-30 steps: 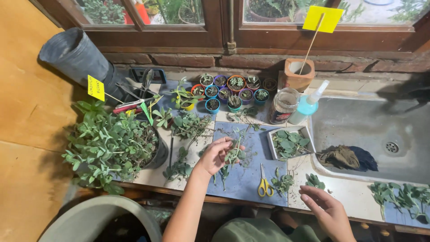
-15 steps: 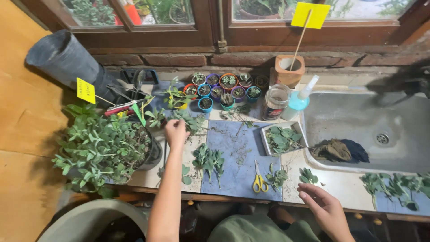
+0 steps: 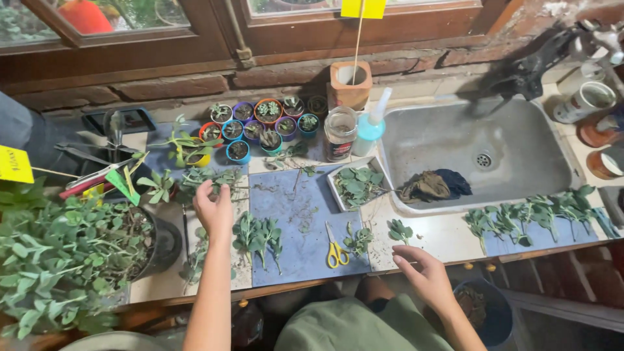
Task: The person trims plant stems and removes lower leaves using yellow scissors on a tiled counter. They then move to a nearby area to select a small red pot from a stack of containers and return to the counter to place a trimmed stem into the pot.
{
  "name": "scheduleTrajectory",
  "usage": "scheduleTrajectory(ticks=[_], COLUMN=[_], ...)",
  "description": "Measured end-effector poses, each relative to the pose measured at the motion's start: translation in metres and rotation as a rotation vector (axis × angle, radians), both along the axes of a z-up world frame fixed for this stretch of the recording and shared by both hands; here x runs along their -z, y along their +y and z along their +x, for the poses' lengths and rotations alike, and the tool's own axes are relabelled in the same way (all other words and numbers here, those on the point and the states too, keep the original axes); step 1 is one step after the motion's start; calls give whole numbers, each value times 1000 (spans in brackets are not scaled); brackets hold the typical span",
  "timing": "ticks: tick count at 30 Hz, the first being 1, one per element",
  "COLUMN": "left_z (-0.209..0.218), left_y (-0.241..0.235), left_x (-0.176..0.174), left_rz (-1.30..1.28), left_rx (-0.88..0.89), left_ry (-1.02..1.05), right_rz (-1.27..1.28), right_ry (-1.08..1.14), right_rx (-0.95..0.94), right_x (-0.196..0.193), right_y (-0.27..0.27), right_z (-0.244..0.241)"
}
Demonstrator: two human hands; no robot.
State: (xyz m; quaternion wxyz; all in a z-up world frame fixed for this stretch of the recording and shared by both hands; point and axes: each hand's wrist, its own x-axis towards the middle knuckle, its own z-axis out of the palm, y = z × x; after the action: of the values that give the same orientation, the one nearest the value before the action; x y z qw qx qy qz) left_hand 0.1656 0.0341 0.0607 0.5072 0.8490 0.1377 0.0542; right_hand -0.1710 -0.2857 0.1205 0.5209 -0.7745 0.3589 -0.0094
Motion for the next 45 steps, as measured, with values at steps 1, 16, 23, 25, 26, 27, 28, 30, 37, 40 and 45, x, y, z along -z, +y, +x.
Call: scheduleTrajectory(ticks=[1,16,23,25,26,27,28,30,37,40,45], left_z=[-15,-177,-205,-210,-213,-216,-217,-218,-214,-208,-180], left_y=[-8,-48,-65,-79,-88,-97,-104,-117,-135,-133,-117], left_x=[-7,39,38,31,26,20,21,22,3,5,0], left_rz=[-5,-108,-21,25,61,97,97,118,-37,-270,-780], left_rx=[8,430,744,839,967,1094,1099,1200,1107,1029,541], left_ry=[4,95,-125,-140,-230,-321,-322,-634,-730,-361,509], right_rz=[-5,92,525,646,789,932,932,1222,1307,1279,1196], right_ry=[4,384,173,119,93,66,62,50,123,-49,-92], right_rx=[8,-7,204,254,255,255,259,345,403,360,288], right_x=[13,100,117,126,125,125,131,141,133,106,70], right_y=[-5,-24,-30,-31,-29,-28,-27,-25,-21,-15,-5], right_z=[4,103,74,63,56,50,48,43,30,31,24])
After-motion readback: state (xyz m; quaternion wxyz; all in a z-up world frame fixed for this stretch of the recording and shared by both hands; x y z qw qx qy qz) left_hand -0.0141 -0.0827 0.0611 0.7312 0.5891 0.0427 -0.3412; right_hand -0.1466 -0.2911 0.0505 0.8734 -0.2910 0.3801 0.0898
